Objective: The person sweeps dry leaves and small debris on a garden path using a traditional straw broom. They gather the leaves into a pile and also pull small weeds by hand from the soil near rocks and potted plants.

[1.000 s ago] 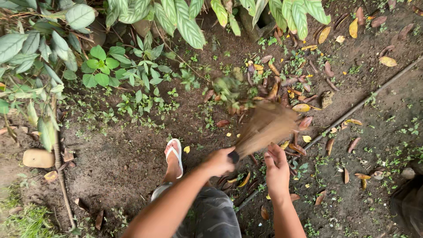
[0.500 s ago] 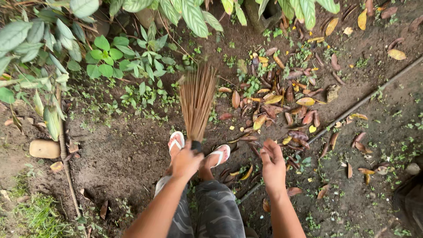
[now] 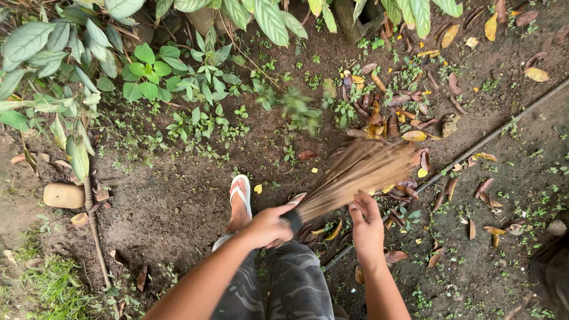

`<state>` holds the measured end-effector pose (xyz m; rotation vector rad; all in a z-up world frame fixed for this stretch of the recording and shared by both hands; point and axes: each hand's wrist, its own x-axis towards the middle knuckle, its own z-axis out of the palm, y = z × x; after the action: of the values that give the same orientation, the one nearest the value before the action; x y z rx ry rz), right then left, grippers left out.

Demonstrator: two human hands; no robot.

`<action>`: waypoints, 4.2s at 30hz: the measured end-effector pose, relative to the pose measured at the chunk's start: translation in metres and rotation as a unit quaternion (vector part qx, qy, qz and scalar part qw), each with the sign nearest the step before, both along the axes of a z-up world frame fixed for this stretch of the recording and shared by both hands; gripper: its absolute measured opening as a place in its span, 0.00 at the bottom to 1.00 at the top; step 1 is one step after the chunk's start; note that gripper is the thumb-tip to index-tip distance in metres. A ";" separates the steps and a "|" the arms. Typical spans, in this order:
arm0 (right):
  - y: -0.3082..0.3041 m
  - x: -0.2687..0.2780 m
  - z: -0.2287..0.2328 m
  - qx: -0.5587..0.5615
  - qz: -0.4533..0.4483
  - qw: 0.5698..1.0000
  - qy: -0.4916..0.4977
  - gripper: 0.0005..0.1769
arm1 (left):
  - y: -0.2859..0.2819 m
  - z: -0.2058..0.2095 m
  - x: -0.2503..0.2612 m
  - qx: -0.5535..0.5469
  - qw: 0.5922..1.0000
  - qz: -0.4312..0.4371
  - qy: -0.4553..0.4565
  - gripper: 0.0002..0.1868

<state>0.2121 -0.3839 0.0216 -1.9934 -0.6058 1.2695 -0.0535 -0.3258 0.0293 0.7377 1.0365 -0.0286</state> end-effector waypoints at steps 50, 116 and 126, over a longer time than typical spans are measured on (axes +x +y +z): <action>-0.080 -0.095 0.069 0.028 -0.025 0.999 -0.024 0.24 | -0.039 -0.035 -0.044 0.186 0.951 -0.174 0.174 0.48; -0.070 -0.093 0.056 0.003 -0.004 1.000 -0.024 0.23 | -0.046 -0.015 -0.066 0.355 0.920 -0.115 0.121 0.46; -0.078 -0.089 0.053 0.013 -0.004 0.999 -0.034 0.21 | -0.101 -0.073 -0.034 0.250 0.865 0.133 0.414 0.39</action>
<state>0.1231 -0.4614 0.0742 -2.0222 -0.6431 1.1865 -0.0873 -0.4264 -0.0441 1.0813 2.0161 0.1854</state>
